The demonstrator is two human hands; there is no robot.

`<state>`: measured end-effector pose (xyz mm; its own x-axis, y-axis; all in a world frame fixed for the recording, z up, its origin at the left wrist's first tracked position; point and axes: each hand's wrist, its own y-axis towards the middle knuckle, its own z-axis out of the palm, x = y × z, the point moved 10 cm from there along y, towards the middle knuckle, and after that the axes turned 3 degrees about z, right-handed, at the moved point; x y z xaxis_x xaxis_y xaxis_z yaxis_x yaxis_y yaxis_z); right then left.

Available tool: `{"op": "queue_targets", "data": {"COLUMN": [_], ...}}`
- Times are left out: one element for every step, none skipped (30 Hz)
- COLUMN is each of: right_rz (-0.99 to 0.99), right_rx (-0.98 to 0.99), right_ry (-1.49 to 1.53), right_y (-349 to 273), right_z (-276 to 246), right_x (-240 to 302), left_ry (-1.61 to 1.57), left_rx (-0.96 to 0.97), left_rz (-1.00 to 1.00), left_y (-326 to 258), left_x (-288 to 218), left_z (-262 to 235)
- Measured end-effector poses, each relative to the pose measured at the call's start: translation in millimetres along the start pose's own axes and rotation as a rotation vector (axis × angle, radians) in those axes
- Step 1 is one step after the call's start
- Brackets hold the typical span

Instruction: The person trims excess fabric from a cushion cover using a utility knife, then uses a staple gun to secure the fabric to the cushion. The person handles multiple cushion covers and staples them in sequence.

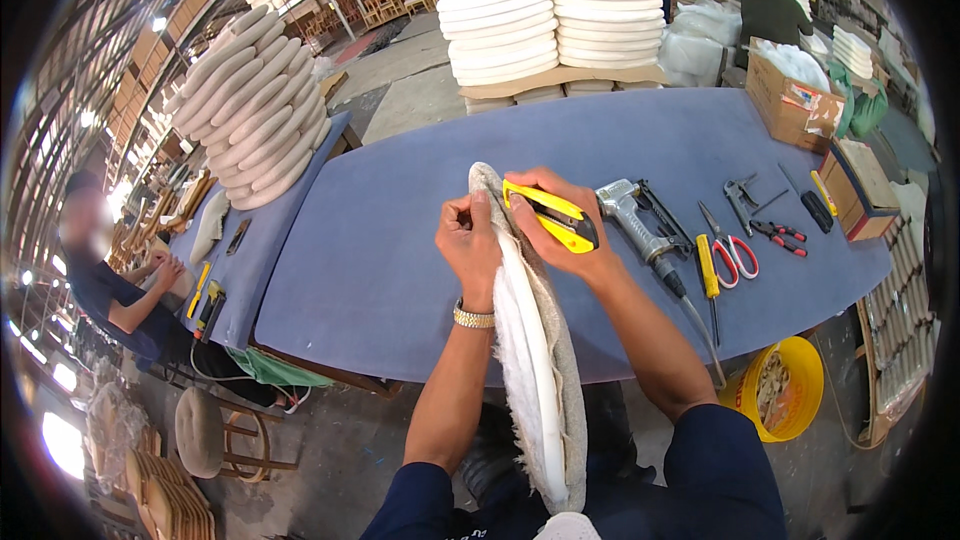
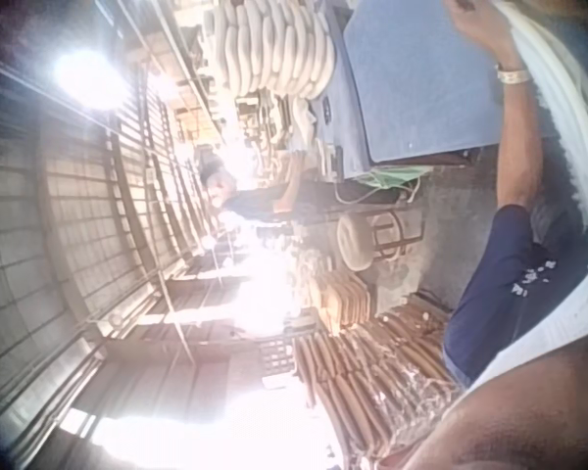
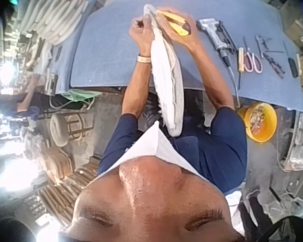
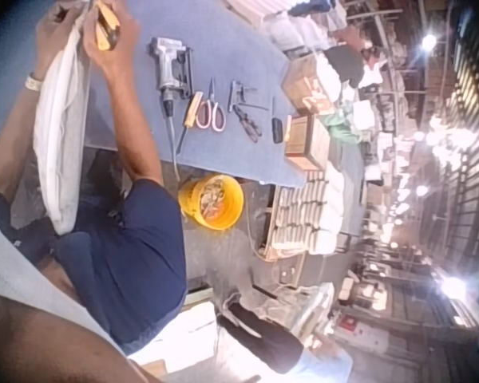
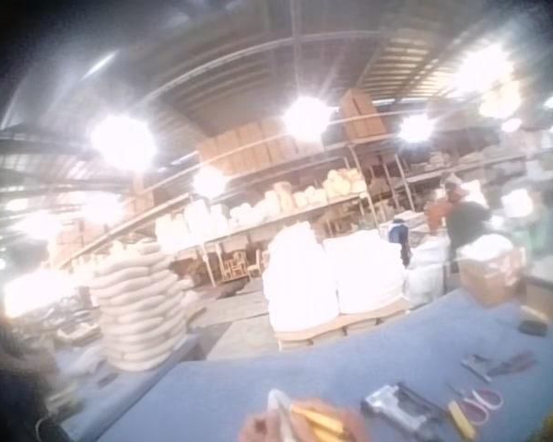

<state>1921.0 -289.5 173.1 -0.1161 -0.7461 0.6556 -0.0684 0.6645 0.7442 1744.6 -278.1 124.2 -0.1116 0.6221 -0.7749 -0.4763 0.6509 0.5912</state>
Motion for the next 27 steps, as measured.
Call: {"op": "queue_targets", "data": {"right_rz": [-0.008, -0.012, -0.015, -0.019, -0.001, 0.016, 0.033, 0.017, 0.002, -0.012, -0.024, -0.037, -0.051, -0.052, -0.051, -0.052, -0.041, -0.027, -0.014, -0.013, -0.013, -0.013, -0.001, 0.003, 0.007, 0.011, 0.004], "right_rx": [0.018, 0.021, 0.023, 0.024, 0.052, 0.078, 0.104, 0.109, 0.114, 0.12, 0.123, 0.127, 0.131, 0.128, 0.126, 0.124, 0.122, 0.122, 0.122, 0.12, 0.118, 0.115, 0.118, 0.114, 0.11, 0.106, 0.099], "right_ry": [-0.034, -0.012, 0.009, 0.03, 0.014, -0.001, -0.017, -0.028, -0.039, -0.05, -0.051, -0.051, -0.051, -0.049, -0.047, -0.045, -0.038, -0.028, -0.019, -0.01, -0.009, -0.008, -0.03, -0.032, -0.033, -0.034, -0.044], "right_y": [1, 1, 1, 1, 1, 1, 2, 2, 3, 3, 3, 3, 4, 3, 2, 1, 0, -3, -5, -8, -10, -13, -14, -15, -16, -18, -20], "right_z": [1, 1, 0, -1, -1, -2, -2, -2, -2, -2, -2, -1, -1, -2, -2, -3, -4, -4, -4, -4, -6, -7, -7, -9, -10, -11, -12], "right_x": [2, 2, 2, 3, 3, 4, 4, 5, 6, 7, 9, 12, 15, 16, 17, 18, 19, 19, 20, 22, 24, 26, 26, 26, 27, 28, 31], "left_ry": [0.001, 0.003, 0.003, 0.003, 0.003, 0.007, 0.011, 0.014, 0.014, 0.014, 0.014, 0.015, 0.017, 0.018, 0.019, 0.02, 0.021, 0.022, 0.024, 0.026, 0.027, 0.029, 0.032, 0.026, 0.022, 0.017, 0.019], "left_rx": [-0.002, -0.004, -0.001, 0.001, 0.004, 0.001, -0.002, -0.004, -0.003, -0.002, -0.001, -0.005, -0.01, -0.015, -0.021, -0.027, -0.032, -0.04, -0.048, -0.056, -0.063, -0.07, -0.078, -0.077, -0.076, -0.075, -0.086], "left_rz": [-0.001, -0.003, 0.0, 0.002, 0.004, 0.011, 0.018, 0.024, 0.016, 0.007, -0.002, 0.004, 0.01, 0.015, 0.017, 0.018, 0.02, 0.033, 0.046, 0.06, 0.063, 0.066, 0.069, 0.068, 0.067, 0.066, 0.079], "left_y": [0, 0, 0, -1, -1, -1, 0, 0, 0, -1, -1, -1, -1, -1, -1, -2, -2, -2, -2, -3, -4, -5, -6, -7, -8, -8, -8], "left_x": [0, 0, -1, -3, -4, -3, -2, -2, -2, -2, -2, -2, -1, -1, -1, -2, -2, -2, 0, 0, -1, -4, -6, -6, -5, -5, -7], "left_z": [0, 0, 1, 2, 3, 2, 1, 0, 0, 0, 0, -1, -1, -2, -2, -2, -2, -5, -9, -12, -12, -11, -11, -10, -8, -7, -8]}}
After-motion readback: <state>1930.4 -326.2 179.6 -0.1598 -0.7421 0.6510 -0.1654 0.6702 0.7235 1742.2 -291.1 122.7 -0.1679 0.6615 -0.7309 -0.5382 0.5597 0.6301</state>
